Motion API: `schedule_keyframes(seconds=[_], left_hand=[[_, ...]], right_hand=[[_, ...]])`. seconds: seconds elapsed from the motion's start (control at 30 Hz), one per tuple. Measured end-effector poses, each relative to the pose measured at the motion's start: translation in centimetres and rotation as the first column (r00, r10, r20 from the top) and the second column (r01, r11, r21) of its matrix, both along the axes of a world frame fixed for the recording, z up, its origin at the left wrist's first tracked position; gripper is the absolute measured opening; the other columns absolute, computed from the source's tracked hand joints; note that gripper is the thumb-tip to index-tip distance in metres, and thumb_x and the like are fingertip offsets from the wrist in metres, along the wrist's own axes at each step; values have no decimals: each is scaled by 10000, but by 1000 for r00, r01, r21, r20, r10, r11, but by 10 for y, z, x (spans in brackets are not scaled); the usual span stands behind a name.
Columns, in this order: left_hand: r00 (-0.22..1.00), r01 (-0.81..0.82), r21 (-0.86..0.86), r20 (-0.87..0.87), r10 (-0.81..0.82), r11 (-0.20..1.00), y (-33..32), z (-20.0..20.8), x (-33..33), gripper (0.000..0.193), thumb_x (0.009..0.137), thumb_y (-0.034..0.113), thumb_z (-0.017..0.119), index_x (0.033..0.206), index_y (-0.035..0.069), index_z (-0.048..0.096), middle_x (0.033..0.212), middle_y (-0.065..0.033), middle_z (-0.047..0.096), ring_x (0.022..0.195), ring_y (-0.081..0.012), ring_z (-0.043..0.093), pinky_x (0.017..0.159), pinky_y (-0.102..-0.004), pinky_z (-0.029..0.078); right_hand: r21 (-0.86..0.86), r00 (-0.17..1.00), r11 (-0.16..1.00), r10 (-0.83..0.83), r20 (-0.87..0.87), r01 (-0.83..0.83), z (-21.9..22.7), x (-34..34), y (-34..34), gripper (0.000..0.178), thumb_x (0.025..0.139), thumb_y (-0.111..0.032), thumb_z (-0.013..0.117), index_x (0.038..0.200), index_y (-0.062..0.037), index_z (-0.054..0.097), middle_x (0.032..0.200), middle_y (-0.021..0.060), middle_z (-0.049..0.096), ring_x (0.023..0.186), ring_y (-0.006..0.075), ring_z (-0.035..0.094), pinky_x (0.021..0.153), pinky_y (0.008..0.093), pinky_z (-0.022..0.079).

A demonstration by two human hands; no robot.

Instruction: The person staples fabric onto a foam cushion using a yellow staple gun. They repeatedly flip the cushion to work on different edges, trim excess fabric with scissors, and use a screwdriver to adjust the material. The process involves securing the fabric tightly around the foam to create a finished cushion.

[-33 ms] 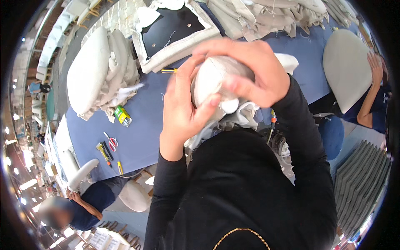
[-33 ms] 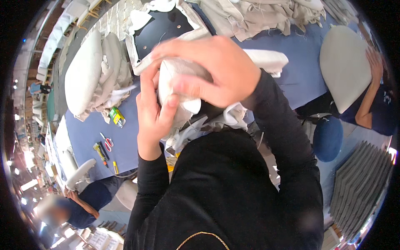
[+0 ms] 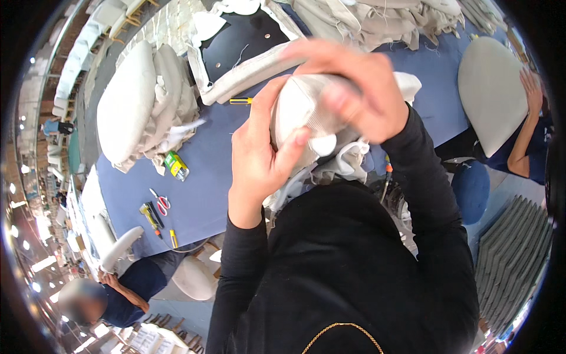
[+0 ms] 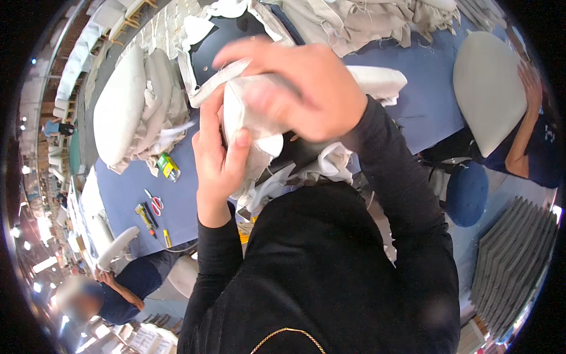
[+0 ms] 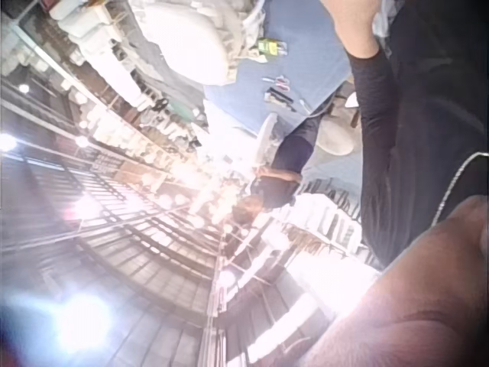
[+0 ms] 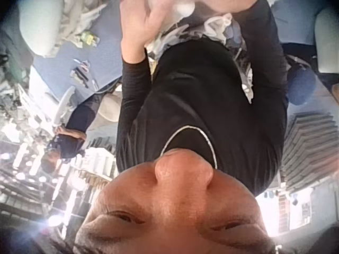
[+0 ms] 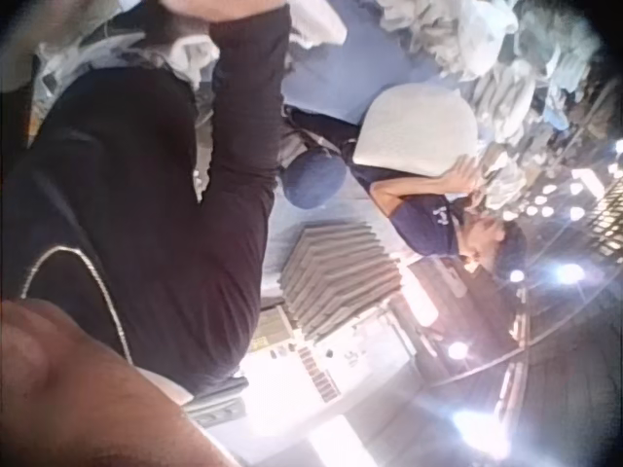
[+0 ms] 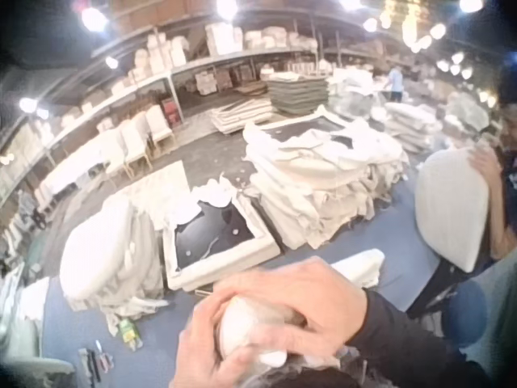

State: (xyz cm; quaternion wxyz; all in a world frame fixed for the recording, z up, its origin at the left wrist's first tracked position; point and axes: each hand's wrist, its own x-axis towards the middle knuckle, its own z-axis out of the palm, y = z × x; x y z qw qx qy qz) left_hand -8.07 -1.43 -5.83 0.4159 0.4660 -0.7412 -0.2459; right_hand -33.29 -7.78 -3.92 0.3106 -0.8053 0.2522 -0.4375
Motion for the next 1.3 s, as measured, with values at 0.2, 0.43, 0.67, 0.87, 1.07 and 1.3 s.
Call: schedule_keyframes(seconds=[0.2, 0.43, 0.67, 0.87, 1.07, 1.3], left_hand=[[970, -196, -83, -163, 181, 977, -10, -29, 38, 654, 1130, 339, 700, 1652, -16, 532, 1323, -193, 805, 1143, -242, 771, 1007, -371, 578], [892, -365, 109, -243, 381, 924, 10, -49, 82, 608, 1169, 248, 654, 1694, -4, 479, 1256, -107, 796, 1073, -117, 670, 968, -299, 532], [913, -304, 178, -225, 340, 936, 11, -35, 65, 663, 1132, 210, 694, 1722, 28, 453, 1352, -172, 798, 1163, -185, 745, 1029, -356, 567], [960, -215, 115, -160, 231, 970, 12, -10, 38, 714, 1055, 148, 769, 1705, 52, 489, 1398, -220, 792, 1197, -284, 812, 1001, -395, 612], [985, -144, -54, -107, 138, 988, 10, 1, 16, 769, 1017, 198, 803, 1709, 60, 494, 1339, -245, 806, 1073, -363, 843, 906, -421, 637], [992, -106, -48, -71, 102, 993, 15, 4, 11, 792, 1002, 215, 800, 1716, 73, 490, 1322, -286, 794, 1134, -453, 815, 947, -462, 636]], right_hand=[[478, 460, 604, -796, 393, 638, -200, -65, 8, 371, 1187, -156, 603, 1515, 18, 610, 1440, 156, 726, 1295, 242, 708, 1135, 396, 555], [199, 253, 165, -758, -600, 966, -418, -138, 153, 861, 849, 17, 799, 1645, -81, 489, 1583, 304, 551, 1479, 500, 530, 1253, 555, 443], [235, 260, 139, -730, -633, 962, -444, -183, 112, 911, 873, -27, 821, 1649, -62, 345, 1280, 230, 725, 1117, 459, 727, 1055, 500, 576], [976, 490, 216, -850, 194, -12, -230, -113, 124, 397, 1127, -464, 703, 1305, -114, 641, 732, -7, 538, 636, 123, 556, 593, 302, 472], [800, 661, 594, -633, 401, 84, -42, 41, 172, 606, 1205, -434, 521, 1497, 97, 552, 679, 82, 583, 546, 189, 581, 569, 363, 518], [817, 694, 577, -579, 427, -21, -5, 92, 190, 600, 1200, -428, 562, 1491, 95, 536, 666, 30, 499, 537, 134, 483, 567, 332, 451]])
